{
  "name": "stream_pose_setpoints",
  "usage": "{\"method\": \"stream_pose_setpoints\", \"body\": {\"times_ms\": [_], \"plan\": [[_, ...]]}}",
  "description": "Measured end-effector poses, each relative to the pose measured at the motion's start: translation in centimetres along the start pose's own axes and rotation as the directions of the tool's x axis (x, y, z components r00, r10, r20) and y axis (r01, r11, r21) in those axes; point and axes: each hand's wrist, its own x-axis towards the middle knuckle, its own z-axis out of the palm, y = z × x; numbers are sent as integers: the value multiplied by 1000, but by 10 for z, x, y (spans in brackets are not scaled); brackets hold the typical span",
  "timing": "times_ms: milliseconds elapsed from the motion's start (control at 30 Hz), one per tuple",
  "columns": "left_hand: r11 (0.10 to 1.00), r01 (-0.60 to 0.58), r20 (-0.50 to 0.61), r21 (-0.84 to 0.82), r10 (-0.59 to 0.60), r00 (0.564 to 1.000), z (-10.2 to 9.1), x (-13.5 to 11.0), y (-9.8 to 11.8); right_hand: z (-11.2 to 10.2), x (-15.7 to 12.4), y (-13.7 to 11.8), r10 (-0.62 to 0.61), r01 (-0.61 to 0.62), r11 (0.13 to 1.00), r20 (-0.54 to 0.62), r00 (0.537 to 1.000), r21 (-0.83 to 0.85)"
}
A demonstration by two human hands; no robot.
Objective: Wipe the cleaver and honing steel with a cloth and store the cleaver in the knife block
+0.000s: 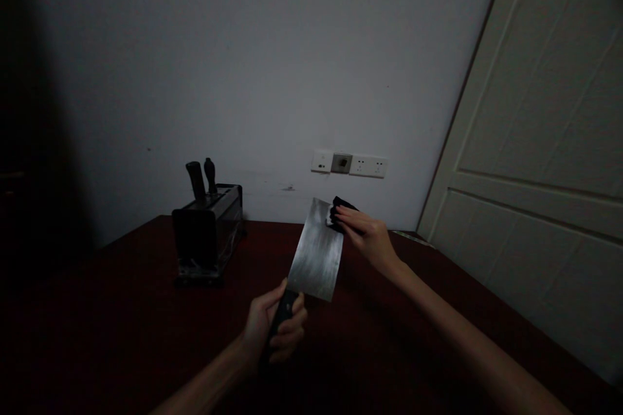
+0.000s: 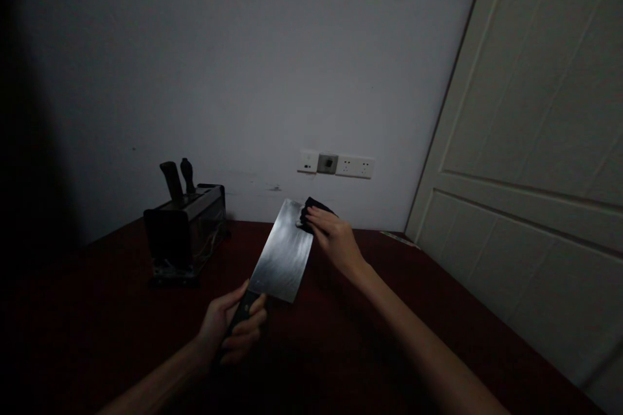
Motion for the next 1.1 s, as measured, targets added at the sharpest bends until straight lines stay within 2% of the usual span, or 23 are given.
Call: {"method": "stream_pose_setpoints", "body": {"times_ms": [300, 633, 900, 1100], "plan": [[998, -60, -20, -34, 59, 998, -3, 0, 3, 8, -36, -28, -27, 23, 998, 80, 996, 57], [997, -61, -37, -39, 60, 998, -1, -1, 6, 12, -72, -59, -89, 73, 994, 203, 975, 85], [997, -78, -53, -28, 77, 996, 0, 0, 6, 13, -67, -65, -126, 103, 988, 230, 965, 111], [998, -57, -76, -42, 53, 996, -3, 0, 1, 24, -54, -75, -160, 128, 983, 266, 951, 132]]}}
